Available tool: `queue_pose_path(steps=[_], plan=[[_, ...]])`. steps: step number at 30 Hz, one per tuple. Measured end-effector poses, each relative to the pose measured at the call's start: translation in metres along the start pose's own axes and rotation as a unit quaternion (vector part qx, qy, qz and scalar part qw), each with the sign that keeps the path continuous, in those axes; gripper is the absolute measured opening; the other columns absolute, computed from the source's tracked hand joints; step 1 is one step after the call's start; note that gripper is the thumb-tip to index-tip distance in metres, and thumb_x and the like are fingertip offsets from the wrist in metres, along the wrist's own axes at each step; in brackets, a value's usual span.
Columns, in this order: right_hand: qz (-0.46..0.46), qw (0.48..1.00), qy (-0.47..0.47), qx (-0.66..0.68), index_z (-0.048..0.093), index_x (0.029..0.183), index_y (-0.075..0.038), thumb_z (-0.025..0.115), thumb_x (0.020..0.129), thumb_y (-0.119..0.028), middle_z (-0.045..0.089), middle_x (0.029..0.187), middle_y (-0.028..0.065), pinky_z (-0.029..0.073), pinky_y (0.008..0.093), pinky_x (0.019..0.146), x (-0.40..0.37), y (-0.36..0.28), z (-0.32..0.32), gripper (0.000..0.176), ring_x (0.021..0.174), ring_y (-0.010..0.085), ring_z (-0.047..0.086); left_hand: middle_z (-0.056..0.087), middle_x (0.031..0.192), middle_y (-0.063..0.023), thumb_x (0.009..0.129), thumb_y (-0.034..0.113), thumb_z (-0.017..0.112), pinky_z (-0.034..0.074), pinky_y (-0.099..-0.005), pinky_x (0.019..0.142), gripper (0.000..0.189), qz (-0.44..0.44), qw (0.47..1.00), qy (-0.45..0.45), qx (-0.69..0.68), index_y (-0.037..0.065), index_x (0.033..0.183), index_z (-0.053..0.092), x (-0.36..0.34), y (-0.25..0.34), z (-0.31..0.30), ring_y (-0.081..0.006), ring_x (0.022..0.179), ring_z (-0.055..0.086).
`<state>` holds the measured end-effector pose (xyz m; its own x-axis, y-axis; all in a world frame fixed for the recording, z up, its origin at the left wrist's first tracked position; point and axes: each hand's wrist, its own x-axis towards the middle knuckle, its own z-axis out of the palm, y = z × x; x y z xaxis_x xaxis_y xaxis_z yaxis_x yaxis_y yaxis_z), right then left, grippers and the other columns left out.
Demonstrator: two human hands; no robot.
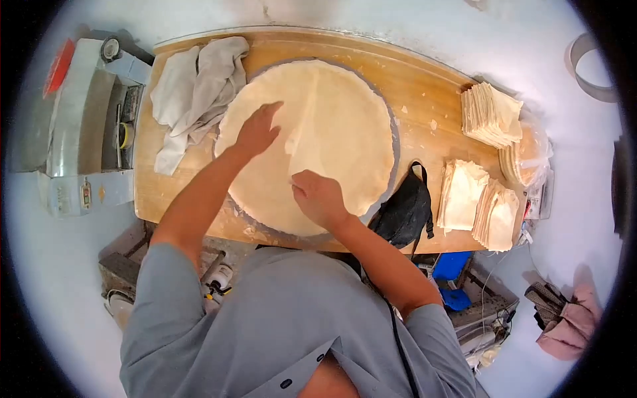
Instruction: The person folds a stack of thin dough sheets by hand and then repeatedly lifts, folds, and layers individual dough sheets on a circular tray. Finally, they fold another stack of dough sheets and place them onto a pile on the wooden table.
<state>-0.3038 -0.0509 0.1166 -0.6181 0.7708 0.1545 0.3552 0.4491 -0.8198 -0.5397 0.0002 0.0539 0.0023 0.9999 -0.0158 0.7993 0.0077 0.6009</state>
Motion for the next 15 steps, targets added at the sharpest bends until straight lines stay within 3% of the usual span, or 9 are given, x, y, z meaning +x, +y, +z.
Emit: queue_pose_path(steps=[2,4,6,8,9,10,12,13,15], plan=[[-0.004,1.000,-0.009,-0.006,0.063,0.094,-0.009,0.061,0.083,-0.009,0.065,0.088,0.0098,0.051,0.0417,0.062,-0.004,-0.009,0.004,0.010,0.074,0.0326,0.064,0.046,0.142,-0.0129,0.082,0.002,0.064,0.040,-0.0404,0.107,0.066,-0.022,0.999,-0.025,0.033,0.012,0.143,0.040,0.019,0.003,-0.009,-0.0309,0.130,0.046],[-0.008,0.996,-0.081,-0.035,0.063,0.096,-0.010,0.060,0.084,-0.010,0.063,0.085,0.0100,0.050,0.0431,0.061,-0.006,-0.018,0.007,0.012,0.073,0.0329,0.063,0.043,0.146,-0.0117,0.080,-0.002,0.061,0.037,-0.0396,0.112,0.075,0.085,0.993,0.005,0.084,0.014,0.148,0.035,0.036,0.001,-0.014,-0.0310,0.135,0.041],[-0.012,0.998,-0.069,-0.006,0.062,0.093,-0.010,0.060,0.084,-0.011,0.061,0.082,0.0102,0.050,0.0439,0.060,-0.009,-0.029,0.006,0.010,0.072,0.0330,0.063,0.038,0.150,-0.0105,0.077,-0.006,0.059,0.034,-0.0398,0.115,0.081,0.107,0.988,-0.021,0.107,0.017,0.151,0.032,0.048,0.001,-0.024,-0.0308,0.139,0.035],[-0.029,0.988,-0.150,-0.017,0.061,0.092,-0.009,0.060,0.083,-0.011,0.060,0.081,0.0101,0.050,0.0437,0.060,-0.010,-0.042,0.001,0.010,0.071,0.0328,0.062,0.035,0.153,-0.0088,0.077,-0.006,0.059,0.032,-0.0401,0.116,0.085,0.183,0.952,-0.028,0.243,0.020,0.153,0.029,0.058,0.003,-0.031,-0.0310,0.141,0.032],[-0.046,0.979,-0.193,-0.038,0.060,0.091,-0.009,0.061,0.081,-0.011,0.059,0.082,0.0094,0.050,0.0437,0.060,-0.011,-0.044,0.002,0.010,0.071,0.0322,0.062,0.032,0.154,-0.0072,0.076,-0.004,0.061,0.028,-0.0415,0.118,0.075,0.222,0.935,-0.035,0.275,0.018,0.145,0.043,0.064,0.001,-0.032,-0.0304,0.143,0.029],[-0.044,0.979,-0.193,-0.039,0.060,0.091,-0.009,0.061,0.081,-0.011,0.059,0.082,0.0094,0.050,0.0437,0.060,-0.013,-0.048,0.001,0.010,0.071,0.0322,0.062,0.032,0.154,-0.0072,0.076,-0.004,0.061,0.028,-0.0415,0.118,0.075,0.223,0.935,-0.037,0.273,0.018,0.145,0.043,0.068,-0.003,-0.036,-0.0304,0.143,0.029],[-0.075,0.978,-0.194,0.018,0.058,0.083,-0.010,0.061,0.082,-0.011,0.056,0.079,0.0059,0.049,0.0409,0.061,-0.018,-0.061,-0.005,0.003,0.070,0.0284,0.061,0.036,0.152,-0.0064,0.076,-0.001,0.063,0.025,-0.0430,0.120,0.049,0.295,0.906,-0.132,0.275,0.014,0.122,0.061,0.073,-0.012,-0.046,-0.0288,0.143,0.030],[-0.071,0.975,-0.209,0.022,0.060,0.086,-0.010,0.062,0.082,-0.013,0.056,0.080,0.0059,0.049,0.0411,0.060,-0.021,-0.063,-0.007,0.005,0.071,0.0288,0.061,0.041,0.149,-0.0071,0.076,0.002,0.066,0.024,-0.0446,0.121,0.020,0.309,0.906,-0.137,0.254,0.010,0.094,0.066,0.072,-0.017,-0.050,-0.0286,0.144,0.029],[-0.071,0.972,-0.222,0.024,0.060,0.088,-0.010,0.062,0.082,-0.011,0.057,0.081,0.0072,0.050,0.0419,0.061,-0.025,-0.070,-0.017,0.006,0.073,0.0298,0.061,0.043,0.147,-0.0074,0.075,0.004,0.068,0.026,-0.0446,0.119,0.017,0.319,0.898,-0.154,0.260,0.009,0.090,0.065,0.063,-0.020,-0.065,-0.0289,0.143,0.030]])
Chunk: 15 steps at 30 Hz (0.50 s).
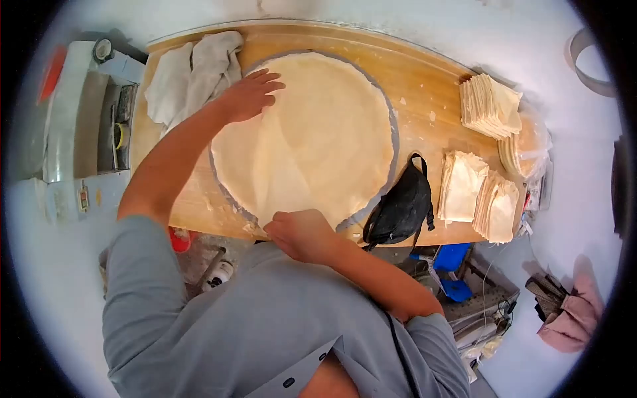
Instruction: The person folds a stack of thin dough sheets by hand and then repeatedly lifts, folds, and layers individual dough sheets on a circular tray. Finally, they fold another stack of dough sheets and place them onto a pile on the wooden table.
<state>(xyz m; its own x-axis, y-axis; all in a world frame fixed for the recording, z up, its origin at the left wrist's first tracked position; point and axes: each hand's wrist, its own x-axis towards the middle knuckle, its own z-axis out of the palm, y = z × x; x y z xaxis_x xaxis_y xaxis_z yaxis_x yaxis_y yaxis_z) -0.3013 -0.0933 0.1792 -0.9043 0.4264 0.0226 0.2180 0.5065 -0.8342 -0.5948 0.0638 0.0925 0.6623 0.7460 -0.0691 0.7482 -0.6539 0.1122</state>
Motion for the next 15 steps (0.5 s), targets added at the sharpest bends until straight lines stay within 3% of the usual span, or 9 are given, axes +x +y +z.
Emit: queue_pose_path(steps=[2,8,15], plan=[[-0.004,1.000,-0.012,0.003,0.061,0.090,-0.009,0.061,0.081,-0.009,0.058,0.082,0.0086,0.050,0.0427,0.061,-0.008,-0.005,-0.008,0.009,0.074,0.0307,0.062,0.046,0.145,-0.0077,0.075,0.006,0.069,0.027,-0.0446,0.118,0.014,0.014,1.000,-0.017,0.007,0.009,0.086,0.063,-0.020,0.004,-0.023,-0.0293,0.143,0.031],[-0.051,0.997,0.048,0.020,0.061,0.090,-0.009,0.063,0.081,-0.008,0.056,0.077,0.0074,0.048,0.0415,0.058,-0.030,-0.015,-0.033,0.009,0.070,0.0306,0.060,0.051,0.140,-0.0069,0.074,0.007,0.070,0.034,-0.0415,0.113,0.009,-0.086,0.993,-0.050,0.059,0.007,0.082,0.067,-0.106,0.035,-0.085,-0.0272,0.139,0.037],[-0.094,0.993,0.017,0.073,0.060,0.088,-0.009,0.065,0.080,-0.009,0.056,0.077,0.0079,0.047,0.0412,0.058,-0.042,-0.038,-0.059,0.010,0.071,0.0307,0.059,0.058,0.129,-0.0053,0.073,0.004,0.070,0.044,-0.0400,0.102,0.010,-0.187,0.982,0.003,0.009,0.005,0.081,0.063,-0.199,0.094,-0.119,-0.0253,0.125,0.051]])
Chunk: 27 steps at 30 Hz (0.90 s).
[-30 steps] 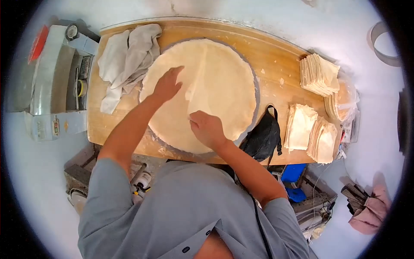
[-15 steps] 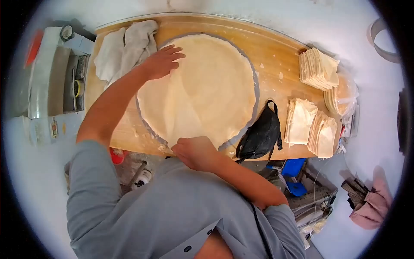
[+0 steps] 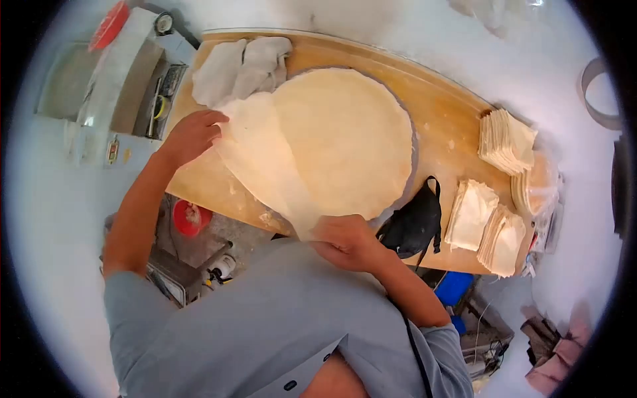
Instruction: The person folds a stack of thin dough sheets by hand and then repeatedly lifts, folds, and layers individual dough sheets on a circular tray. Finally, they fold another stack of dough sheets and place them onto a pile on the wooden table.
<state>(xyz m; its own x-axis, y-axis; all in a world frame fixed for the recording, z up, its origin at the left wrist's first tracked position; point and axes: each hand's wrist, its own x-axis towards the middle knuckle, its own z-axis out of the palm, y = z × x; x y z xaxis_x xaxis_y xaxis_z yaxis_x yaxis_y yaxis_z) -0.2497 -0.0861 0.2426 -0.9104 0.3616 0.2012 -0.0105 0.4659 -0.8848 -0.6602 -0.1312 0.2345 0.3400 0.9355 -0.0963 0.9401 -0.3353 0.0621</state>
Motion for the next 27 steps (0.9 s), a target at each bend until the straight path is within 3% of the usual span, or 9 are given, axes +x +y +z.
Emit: queue_pose_path(steps=[2,7,9,10,12,17,20,24,27], plan=[[-0.015,1.000,-0.021,-0.001,0.060,0.088,-0.009,0.065,0.080,-0.009,0.056,0.078,0.0082,0.046,0.0411,0.059,0.000,-0.004,-0.005,0.010,0.072,0.0307,0.059,0.061,0.125,-0.0067,0.074,0.003,0.069,0.046,-0.0413,0.099,0.011,-0.119,0.988,-0.008,-0.097,0.004,0.083,0.063,-0.026,0.016,-0.019,-0.0268,0.120,0.054],[-0.029,0.999,-0.030,0.003,0.059,0.088,-0.007,0.068,0.079,-0.008,0.056,0.078,0.0096,0.046,0.0403,0.060,0.000,-0.019,-0.023,0.012,0.073,0.0324,0.058,0.065,0.122,-0.0115,0.077,-0.008,0.065,0.048,-0.0385,0.096,0.020,-0.223,0.920,0.147,-0.287,0.003,0.092,0.059,-0.072,0.050,-0.040,-0.0272,0.112,0.061],[-0.042,0.999,-0.027,0.007,0.059,0.088,-0.006,0.068,0.078,-0.007,0.056,0.078,0.0104,0.045,0.0404,0.059,0.000,-0.023,-0.029,0.013,0.072,0.0331,0.057,0.067,0.118,-0.0134,0.086,-0.007,0.059,0.049,-0.0336,0.092,0.015,-0.259,0.843,0.259,-0.394,0.003,0.096,0.057,-0.082,0.058,-0.042,-0.0199,0.106,0.063],[-0.048,0.999,-0.019,0.010,0.060,0.087,-0.006,0.069,0.078,-0.006,0.056,0.077,0.0112,0.045,0.0405,0.059,0.000,-0.025,-0.032,0.014,0.071,0.0338,0.057,0.067,0.118,-0.0134,0.086,-0.007,0.059,0.049,-0.0336,0.092,0.015,-0.262,0.842,0.264,-0.390,0.003,0.096,0.057,-0.085,0.061,-0.044,-0.0199,0.106,0.063],[-0.045,0.999,-0.005,0.020,0.059,0.086,-0.005,0.070,0.077,-0.006,0.056,0.077,0.0121,0.045,0.0404,0.058,-0.002,-0.032,-0.040,0.014,0.070,0.0344,0.057,0.067,0.115,-0.0112,0.090,-0.005,0.053,0.049,-0.0279,0.086,0.012,-0.273,0.769,0.318,-0.483,0.003,0.099,0.055,-0.090,0.068,-0.047,-0.0112,0.100,0.060],[-0.038,0.998,0.044,0.040,0.060,0.085,-0.003,0.072,0.075,-0.003,0.054,0.073,0.0134,0.044,0.0387,0.057,-0.006,-0.046,-0.059,0.015,0.066,0.0356,0.054,0.055,0.086,0.0023,0.096,0.001,0.055,0.046,-0.0215,0.073,0.006,-0.247,0.771,0.403,-0.427,0.003,0.102,0.054,-0.074,0.088,-0.077,-0.0051,0.077,0.053],[-0.020,0.995,0.096,0.028,0.062,0.087,-0.003,0.073,0.075,-0.004,0.055,0.074,0.0120,0.045,0.0345,0.058,-0.012,-0.047,-0.072,0.016,0.064,0.0301,0.056,0.057,0.087,0.0021,0.097,0.000,0.054,0.045,-0.0204,0.071,0.010,-0.255,0.759,0.433,-0.415,0.003,0.106,0.055,-0.059,0.094,-0.102,-0.0044,0.079,0.053],[0.113,0.955,0.269,0.049,0.066,0.092,0.000,0.075,0.078,-0.010,0.061,0.071,0.0065,0.045,0.0262,0.059,-0.011,-0.044,-0.109,0.019,0.067,0.0086,0.056,0.057,0.085,0.0026,0.097,0.006,0.058,0.043,-0.0191,0.067,0.010,-0.244,0.776,0.429,-0.393,0.002,0.106,0.058,-0.033,0.083,-0.128,-0.0037,0.078,0.053],[0.138,0.946,0.288,-0.063,0.068,0.094,0.001,0.070,0.084,-0.011,0.059,0.067,0.0007,0.043,0.0244,0.059,0.015,-0.043,-0.146,0.017,0.065,0.0062,0.052,0.057,0.079,0.0049,0.096,0.010,0.062,0.041,-0.0190,0.064,0.009,-0.241,0.814,0.383,-0.363,0.003,0.101,0.060,-0.004,0.058,-0.121,-0.0027,0.071,0.050]])
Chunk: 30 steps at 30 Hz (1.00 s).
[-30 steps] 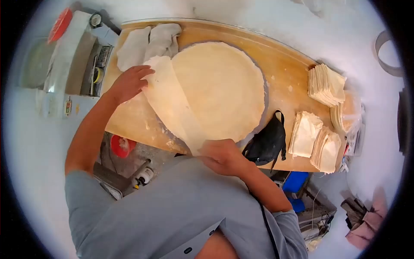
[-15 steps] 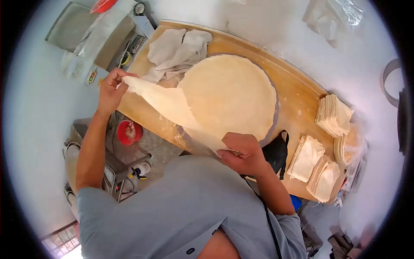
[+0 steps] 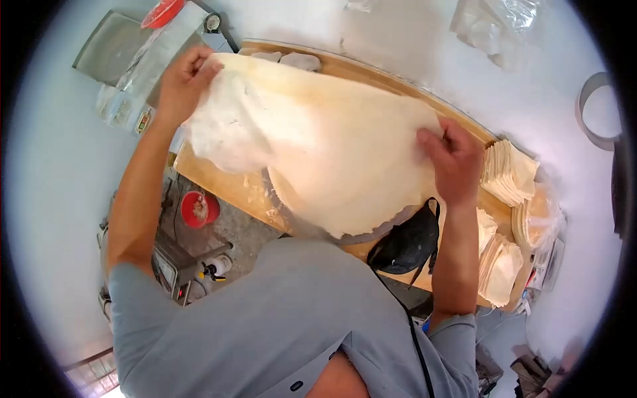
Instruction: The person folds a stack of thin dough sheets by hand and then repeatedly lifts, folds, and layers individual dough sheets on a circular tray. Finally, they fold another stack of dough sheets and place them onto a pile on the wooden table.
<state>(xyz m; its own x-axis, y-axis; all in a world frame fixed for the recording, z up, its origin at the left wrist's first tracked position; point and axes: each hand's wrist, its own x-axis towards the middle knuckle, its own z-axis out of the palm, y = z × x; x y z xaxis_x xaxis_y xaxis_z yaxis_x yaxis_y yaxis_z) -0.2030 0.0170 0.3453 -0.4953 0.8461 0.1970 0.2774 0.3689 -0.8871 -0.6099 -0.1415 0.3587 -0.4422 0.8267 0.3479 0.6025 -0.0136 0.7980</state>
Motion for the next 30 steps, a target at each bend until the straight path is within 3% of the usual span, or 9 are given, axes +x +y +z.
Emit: queue_pose_path(steps=[4,9,13,15,17,21,24,26,30], plan=[[-0.009,1.000,0.002,0.024,0.068,0.098,0.002,0.067,0.087,-0.010,0.060,0.071,-0.0019,0.043,0.0236,0.060,0.039,0.023,-0.008,0.016,0.064,0.0053,0.051,0.058,0.076,0.0061,0.095,0.012,0.063,0.041,-0.0197,0.063,0.010,-0.026,0.998,-0.060,0.026,0.003,0.099,0.061,0.031,-0.028,0.030,-0.0021,0.068,0.048],[-0.019,0.998,0.053,0.038,0.067,0.102,0.001,0.065,0.090,-0.010,0.061,0.074,-0.0007,0.045,0.0228,0.064,0.041,0.024,-0.018,0.017,0.067,0.0065,0.053,0.064,0.082,0.0034,0.096,0.012,0.063,0.044,-0.0204,0.066,0.013,0.012,1.000,-0.019,-0.022,0.002,0.104,0.062,0.036,-0.012,0.048,-0.0028,0.073,0.053],[-0.013,0.987,0.102,-0.127,0.067,0.102,0.001,0.062,0.089,-0.006,0.066,0.080,0.0063,0.049,0.0263,0.070,0.000,0.028,-0.028,0.015,0.073,0.0125,0.060,0.066,0.091,0.0002,0.095,0.006,0.061,0.048,-0.0219,0.075,0.015,0.040,0.999,-0.002,0.019,0.002,0.109,0.064,-0.007,0.015,0.050,-0.0067,0.082,0.058],[-0.147,0.973,0.083,-0.157,0.068,0.101,-0.001,0.060,0.085,0.000,0.067,0.086,0.0111,0.049,0.0283,0.071,-0.022,0.057,-0.026,0.018,0.077,0.0208,0.064,0.070,0.098,-0.0057,0.092,0.001,0.061,0.050,-0.0254,0.083,0.017,0.014,0.992,-0.004,0.127,0.002,0.108,0.067,-0.039,0.007,0.053,-0.0123,0.092,0.064],[-0.134,0.979,0.066,-0.136,0.069,0.096,-0.002,0.058,0.082,0.005,0.065,0.088,0.0136,0.050,0.0311,0.071,-0.047,0.075,-0.015,0.019,0.081,0.0282,0.064,0.070,0.101,-0.0108,0.089,-0.002,0.060,0.051,-0.0289,0.085,0.018,0.064,0.989,-0.036,0.131,0.003,0.105,0.068,-0.077,-0.013,0.067,-0.0187,0.094,0.067],[-0.123,0.983,0.018,-0.137,0.068,0.092,-0.005,0.059,0.078,0.006,0.065,0.089,0.0130,0.052,0.0353,0.074,-0.089,0.162,0.022,0.020,0.081,0.0297,0.064,0.070,0.098,-0.0097,0.083,0.004,0.061,0.054,-0.0384,0.080,0.019,0.089,0.969,-0.105,0.206,0.010,0.099,0.069,-0.151,-0.087,0.109,-0.0304,0.092,0.067],[-0.155,0.967,-0.004,-0.203,0.069,0.093,-0.008,0.062,0.076,0.003,0.065,0.089,0.0125,0.052,0.0378,0.073,-0.122,0.223,0.052,0.022,0.082,0.0309,0.064,0.070,0.097,-0.0088,0.084,0.008,0.061,0.053,-0.0407,0.079,0.016,0.052,0.962,-0.145,0.227,0.010,0.097,0.068,-0.204,-0.153,0.140,-0.0296,0.091,0.066],[-0.102,0.960,-0.101,-0.239,0.069,0.093,-0.011,0.064,0.076,-0.001,0.065,0.088,0.0115,0.052,0.0412,0.072,-0.141,0.249,0.067,0.021,0.084,0.0323,0.064,0.069,0.098,-0.0085,0.085,0.012,0.060,0.052,-0.0407,0.079,0.014,0.014,0.958,-0.185,0.220,0.011,0.096,0.068,-0.236,-0.185,0.151,-0.0292,0.091,0.065],[-0.043,0.954,-0.187,-0.230,0.070,0.091,-0.011,0.065,0.078,-0.004,0.065,0.086,0.0105,0.052,0.0420,0.074,-0.167,0.255,0.075,0.016,0.085,0.0327,0.064,0.069,0.095,-0.0089,0.083,0.007,0.063,0.053,-0.0408,0.078,0.014,-0.046,0.947,-0.237,0.211,0.011,0.096,0.065,-0.270,-0.186,0.160,-0.0308,0.091,0.066]])
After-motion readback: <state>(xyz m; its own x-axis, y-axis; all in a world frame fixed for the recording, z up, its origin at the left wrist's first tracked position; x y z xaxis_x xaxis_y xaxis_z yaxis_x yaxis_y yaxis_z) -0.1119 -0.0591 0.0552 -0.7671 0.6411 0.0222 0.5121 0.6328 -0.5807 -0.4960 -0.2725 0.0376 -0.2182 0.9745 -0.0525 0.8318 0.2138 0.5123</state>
